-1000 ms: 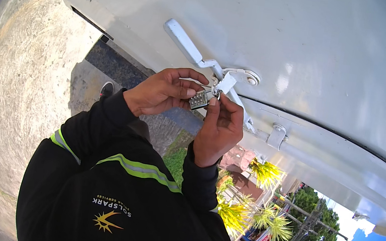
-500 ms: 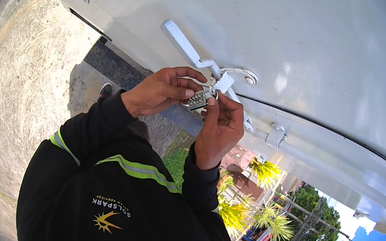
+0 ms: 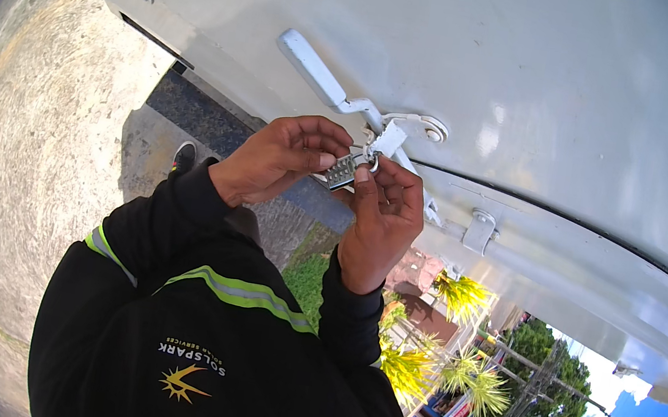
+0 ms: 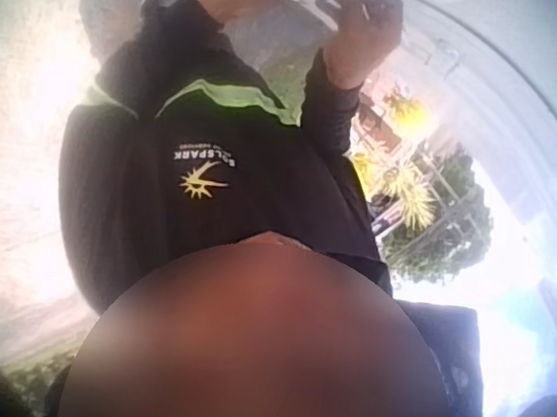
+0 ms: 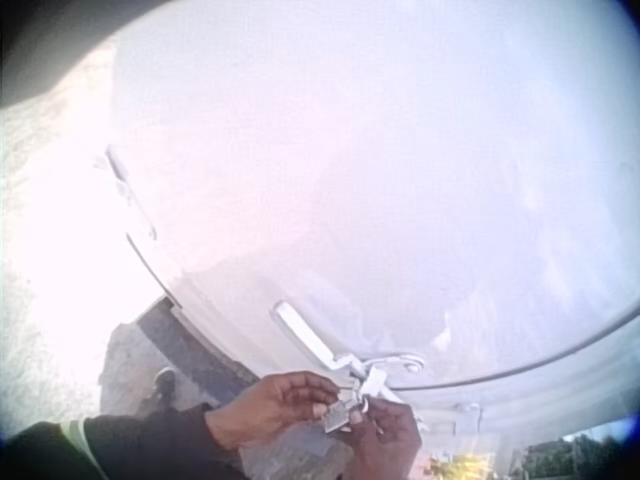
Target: The person closes the rear doors of a white van and secures them with a combination lock. They manipulate the lock's dials to set the combination and engage the locking mechanism.
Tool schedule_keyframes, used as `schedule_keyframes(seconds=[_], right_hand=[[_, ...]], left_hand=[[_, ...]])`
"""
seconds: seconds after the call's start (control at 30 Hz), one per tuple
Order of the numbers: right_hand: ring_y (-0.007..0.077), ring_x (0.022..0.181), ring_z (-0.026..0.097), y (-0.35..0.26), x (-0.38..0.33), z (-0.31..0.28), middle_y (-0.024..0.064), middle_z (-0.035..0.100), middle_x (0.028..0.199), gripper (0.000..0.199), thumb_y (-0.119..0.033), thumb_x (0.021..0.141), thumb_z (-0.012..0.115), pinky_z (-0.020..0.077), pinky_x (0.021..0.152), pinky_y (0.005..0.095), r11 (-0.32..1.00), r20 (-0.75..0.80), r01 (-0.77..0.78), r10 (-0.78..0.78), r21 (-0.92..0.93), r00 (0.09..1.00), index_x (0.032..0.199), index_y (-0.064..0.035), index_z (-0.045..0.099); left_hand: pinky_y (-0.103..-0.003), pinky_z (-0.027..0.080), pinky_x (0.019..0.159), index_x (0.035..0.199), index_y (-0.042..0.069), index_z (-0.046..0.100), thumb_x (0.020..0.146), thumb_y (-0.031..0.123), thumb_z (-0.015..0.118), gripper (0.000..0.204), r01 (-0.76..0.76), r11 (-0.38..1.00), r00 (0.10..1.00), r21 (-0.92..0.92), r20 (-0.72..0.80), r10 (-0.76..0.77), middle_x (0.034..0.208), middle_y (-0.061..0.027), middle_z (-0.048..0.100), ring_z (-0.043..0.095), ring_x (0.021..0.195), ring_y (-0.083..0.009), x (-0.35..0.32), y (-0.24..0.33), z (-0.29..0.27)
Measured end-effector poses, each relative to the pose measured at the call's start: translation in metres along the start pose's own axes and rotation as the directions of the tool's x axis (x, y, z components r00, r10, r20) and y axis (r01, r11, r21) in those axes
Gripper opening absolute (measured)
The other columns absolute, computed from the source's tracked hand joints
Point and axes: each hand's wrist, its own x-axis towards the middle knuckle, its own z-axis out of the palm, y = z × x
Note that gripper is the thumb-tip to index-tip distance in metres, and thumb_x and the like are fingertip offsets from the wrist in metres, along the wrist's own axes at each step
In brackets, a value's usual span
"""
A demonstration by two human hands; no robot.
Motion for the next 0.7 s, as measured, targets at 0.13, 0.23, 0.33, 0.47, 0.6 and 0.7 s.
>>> schedule_keyframes(seconds=[0.13,0.23,0.33,0.47,0.6,0.7], right_hand=[[0.0114,0.088,0.065,0.005,-0.003,0.002,0.0083,0.067,0.101,0.024,0.005,0.094,0.07,0.0546,0.073,0.0244,0.993,-0.046,0.049,-0.054,-0.111,0.997,0.117,0.0041,0.062],[0.0101,0.09,0.063,0.006,-0.004,0.002,0.0077,0.067,0.101,0.024,0.006,0.094,0.07,0.0498,0.08,0.0234,0.991,-0.041,0.088,-0.092,-0.103,0.995,0.117,0.004,0.063],[0.0096,0.093,0.062,0.008,-0.005,0.002,0.0071,0.067,0.101,0.024,0.007,0.094,0.069,0.0487,0.083,0.0236,0.991,-0.048,0.1,-0.104,-0.088,0.993,0.117,0.0042,0.063],[0.0101,0.094,0.063,0.012,-0.004,-0.001,0.0074,0.068,0.101,0.024,0.007,0.094,0.069,0.0495,0.083,0.024,0.987,-0.029,0.134,-0.137,-0.093,0.99,0.117,0.0046,0.063],[0.0105,0.093,0.064,0.013,0.0,-0.008,0.0082,0.069,0.102,0.025,0.008,0.094,0.069,0.0505,0.081,0.0242,0.985,-0.014,0.13,-0.132,-0.11,0.991,0.118,0.0047,0.064],[0.0106,0.092,0.064,0.012,0.001,-0.012,0.0086,0.069,0.102,0.026,0.008,0.093,0.069,0.0511,0.08,0.024,0.99,-0.012,0.099,-0.101,-0.099,0.995,0.119,0.0047,0.064]], left_hand=[[-0.03,0.051,0.097,0.125,-0.005,0.065,0.098,0.0,0.066,0.028,0.012,0.996,1.0,0.093,-0.029,-0.009,0.117,-0.0099,0.069,0.064,0.109,-0.0137,0.002,0.005,0.003],[-0.029,0.052,0.094,0.123,-0.005,0.066,0.098,0.003,0.068,0.026,0.022,0.993,1.0,0.12,-0.023,-0.019,0.114,-0.0096,0.07,0.065,0.106,-0.0139,0.002,0.007,0.003],[-0.027,0.053,0.087,0.123,-0.005,0.068,0.097,0.006,0.071,0.028,0.054,0.994,0.998,0.093,-0.024,-0.052,0.107,-0.0085,0.072,0.067,0.097,-0.0123,0.005,0.007,0.002],[-0.026,0.054,0.082,0.122,-0.004,0.068,0.095,0.006,0.073,0.029,0.067,0.992,0.995,0.102,-0.074,-0.06,0.101,-0.0062,0.072,0.067,0.091,-0.011,0.009,0.002,0.005],[-0.025,0.054,0.082,0.121,-0.004,0.068,0.094,0.002,0.072,0.028,-0.119,0.932,0.982,0.341,-0.1,0.162,0.098,-0.0038,0.07,0.066,0.091,-0.0101,0.008,-0.008,0.018],[-0.026,0.054,0.086,0.124,-0.004,0.067,0.093,-0.002,0.071,0.03,-0.14,0.898,0.976,0.416,-0.097,0.197,0.101,-0.0036,0.069,0.065,0.095,-0.0101,0.008,-0.009,0.023]])
